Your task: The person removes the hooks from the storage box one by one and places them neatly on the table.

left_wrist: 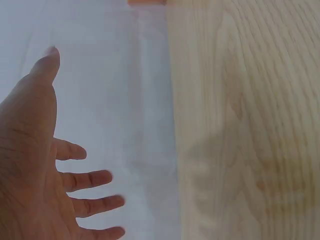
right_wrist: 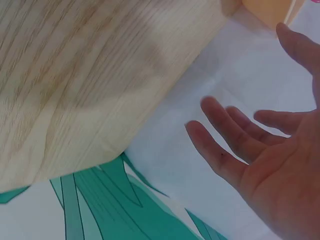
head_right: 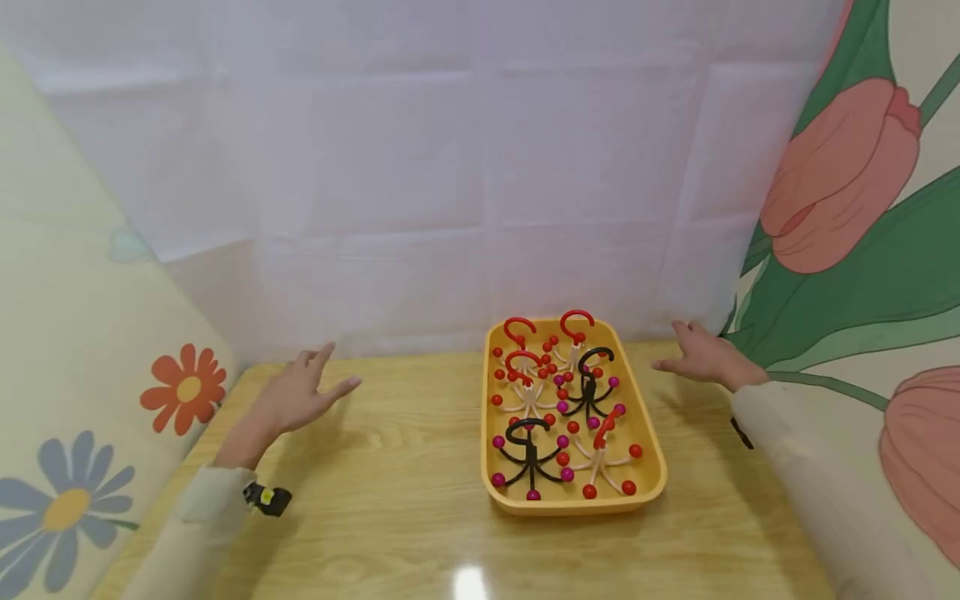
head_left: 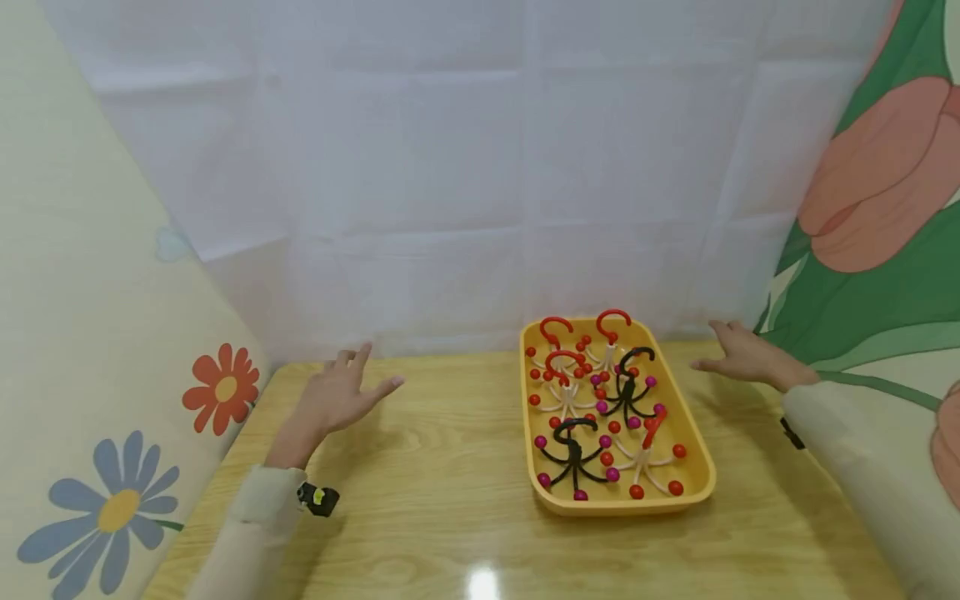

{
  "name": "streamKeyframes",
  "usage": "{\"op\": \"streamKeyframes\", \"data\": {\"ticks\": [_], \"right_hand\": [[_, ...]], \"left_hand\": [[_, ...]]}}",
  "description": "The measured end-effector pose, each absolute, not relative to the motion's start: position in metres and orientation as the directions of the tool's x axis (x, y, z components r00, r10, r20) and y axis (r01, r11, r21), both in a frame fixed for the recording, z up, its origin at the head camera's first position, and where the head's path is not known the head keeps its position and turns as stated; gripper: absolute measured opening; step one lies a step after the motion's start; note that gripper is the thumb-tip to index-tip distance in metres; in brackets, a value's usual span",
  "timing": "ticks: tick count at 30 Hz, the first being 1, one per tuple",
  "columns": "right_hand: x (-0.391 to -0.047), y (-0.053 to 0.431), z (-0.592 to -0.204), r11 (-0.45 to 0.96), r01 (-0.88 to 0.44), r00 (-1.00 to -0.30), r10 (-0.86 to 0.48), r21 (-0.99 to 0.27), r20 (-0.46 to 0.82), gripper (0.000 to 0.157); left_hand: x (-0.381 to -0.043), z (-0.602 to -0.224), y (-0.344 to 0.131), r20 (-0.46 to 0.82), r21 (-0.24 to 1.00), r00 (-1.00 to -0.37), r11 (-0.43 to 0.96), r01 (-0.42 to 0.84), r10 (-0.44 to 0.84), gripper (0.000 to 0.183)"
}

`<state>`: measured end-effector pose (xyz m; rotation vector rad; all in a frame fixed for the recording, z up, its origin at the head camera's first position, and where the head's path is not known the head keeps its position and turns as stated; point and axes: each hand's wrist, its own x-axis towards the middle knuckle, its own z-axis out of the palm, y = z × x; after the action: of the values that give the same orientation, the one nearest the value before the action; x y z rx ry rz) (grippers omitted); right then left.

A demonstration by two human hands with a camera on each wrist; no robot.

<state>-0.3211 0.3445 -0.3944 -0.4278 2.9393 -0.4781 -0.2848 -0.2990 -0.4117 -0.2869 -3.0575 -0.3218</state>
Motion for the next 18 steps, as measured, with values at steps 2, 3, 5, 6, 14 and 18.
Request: {"op": "streamKeyframes", "data": {"ticks": [2, 3, 5, 6, 14, 18], "right_hand": [[-0.32, 0.343, -0.394, 0.908, -0.283, -0.947, -0.316, -0.308, -0.061, 0.089], [-0.32, 0.342, -0.394, 0.908, -0.293, -0.945, -0.322, -0.301, -0.051, 0.087], [-0.318, 0.339, -0.393, 0.905, -0.294, -0.945, -0.323, -0.308, -0.046, 0.084], [-0.317, 0.338, -0.392, 0.903, -0.291, -0.946, -0.32, -0.317, -0.045, 0.082], [-0.313, 0.325, -0.386, 0.895, -0.203, -0.965, -0.252, -0.397, -0.076, 0.075], [-0.313, 0.321, -0.388, 0.888, -0.177, -0.966, -0.239, -0.425, -0.097, 0.075]], "left_hand": [[-0.284, -0.411, -0.292, 0.085, 0.228, -0.978, 0.951, 0.207, 0.192, 0.103], [-0.283, -0.411, -0.288, 0.09, 0.244, -0.976, 0.946, 0.215, 0.199, 0.102], [-0.281, -0.408, -0.28, 0.096, 0.282, -0.972, 0.931, 0.232, 0.213, 0.097], [-0.28, -0.407, -0.275, 0.096, 0.302, -0.97, 0.923, 0.24, 0.221, 0.094], [-0.274, -0.399, -0.241, 0.141, 0.419, -0.934, 0.835, 0.356, 0.327, 0.052], [-0.273, -0.397, -0.226, 0.147, 0.49, -0.918, 0.779, 0.391, 0.369, 0.037]]}}
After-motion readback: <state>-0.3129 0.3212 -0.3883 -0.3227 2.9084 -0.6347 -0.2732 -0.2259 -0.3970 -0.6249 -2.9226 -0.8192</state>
